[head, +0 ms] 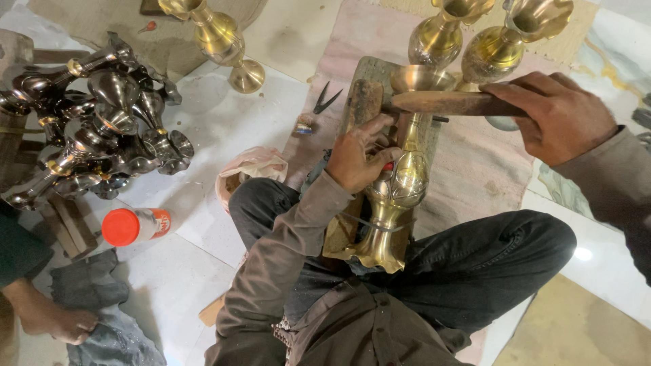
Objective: The person sits cross-legged on the floor with a brass vase held on a wooden board across their lap. They hold a chisel against the vase surface and strike it with a wooden mallet to engrave decorative patterns, repositioning the chisel repeatedly to work across the design.
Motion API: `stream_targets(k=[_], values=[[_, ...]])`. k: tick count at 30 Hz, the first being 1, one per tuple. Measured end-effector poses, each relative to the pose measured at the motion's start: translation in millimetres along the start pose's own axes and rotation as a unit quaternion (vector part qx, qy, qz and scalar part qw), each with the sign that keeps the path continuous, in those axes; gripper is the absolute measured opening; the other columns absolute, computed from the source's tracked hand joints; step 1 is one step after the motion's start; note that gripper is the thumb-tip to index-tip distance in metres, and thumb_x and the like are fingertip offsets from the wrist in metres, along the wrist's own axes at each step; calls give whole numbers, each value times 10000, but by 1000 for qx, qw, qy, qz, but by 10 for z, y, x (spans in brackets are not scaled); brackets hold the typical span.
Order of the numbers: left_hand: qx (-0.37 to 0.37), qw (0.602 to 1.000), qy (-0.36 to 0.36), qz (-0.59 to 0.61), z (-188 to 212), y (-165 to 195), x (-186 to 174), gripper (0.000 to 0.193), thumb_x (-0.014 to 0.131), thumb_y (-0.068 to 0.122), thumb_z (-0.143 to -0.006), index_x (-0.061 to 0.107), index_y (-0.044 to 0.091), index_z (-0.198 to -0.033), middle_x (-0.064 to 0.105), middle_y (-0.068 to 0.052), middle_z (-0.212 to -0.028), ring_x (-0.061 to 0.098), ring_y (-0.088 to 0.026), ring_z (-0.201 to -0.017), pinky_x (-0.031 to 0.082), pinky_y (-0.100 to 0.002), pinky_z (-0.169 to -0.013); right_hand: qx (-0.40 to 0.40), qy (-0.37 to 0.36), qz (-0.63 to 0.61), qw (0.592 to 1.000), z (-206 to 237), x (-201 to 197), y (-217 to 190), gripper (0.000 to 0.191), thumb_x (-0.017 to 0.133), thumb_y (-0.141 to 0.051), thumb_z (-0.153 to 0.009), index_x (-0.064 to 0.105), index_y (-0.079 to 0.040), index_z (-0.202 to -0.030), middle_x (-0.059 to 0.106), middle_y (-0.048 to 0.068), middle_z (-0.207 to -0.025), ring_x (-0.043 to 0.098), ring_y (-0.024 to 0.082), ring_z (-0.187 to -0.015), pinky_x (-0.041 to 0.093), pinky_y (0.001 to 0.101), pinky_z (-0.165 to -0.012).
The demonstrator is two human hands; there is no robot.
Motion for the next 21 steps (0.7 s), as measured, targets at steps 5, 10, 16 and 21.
stream_targets(k=[5, 10, 16, 21], values=[[23, 999, 19, -26, 30, 36, -33, 640, 811, 180, -900, 542, -6, -1450, 765, -164, -1081, 750, -194, -1000, 621, -334, -938, 66, -35, -61, 995, -36, 28, 62, 622, 740, -96, -871, 550, -95, -1463, 665, 171, -1196, 700, 345, -979, 604, 444, -801], [16, 999, 28, -38, 32, 57, -47, 641, 813, 197, -887, 552, -14, -1433, 771, -172, -1098, 764, -209, -1021, 627, -344, -945, 120, -52, -96, 987, -29, 62, 155, 560, 681, -99, -932, 527, -145, -1469, 649, 158, -1231, 690, 339, -973, 613, 432, -847], [10, 999, 35, -30, 49, 50, -52, 637, 810, 187, -876, 555, -16, -1423, 763, -170, -1114, 760, -202, -1008, 631, -334, -921, 24, -47, 20, 998, -62, 21, 23, 671, 677, -26, -841, 589, -203, -1483, 689, 138, -1151, 699, 335, -986, 615, 427, -849], [22, 999, 40, -4, 58, 29, -37, 625, 818, 170, -876, 557, -38, -1405, 713, -183, -1227, 742, -201, -1034, 628, -334, -922, 11, -31, 5, 999, -85, -21, -24, 694, 703, -36, -788, 570, -179, -1455, 685, 149, -1167, 708, 346, -961, 609, 433, -821]])
Point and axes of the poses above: each hand's wrist, its own z-axis away from the middle knuckle, its own x-axis out of the palm, y = z × x, the point moved 9 cm from there along -z, towards the middle knuckle
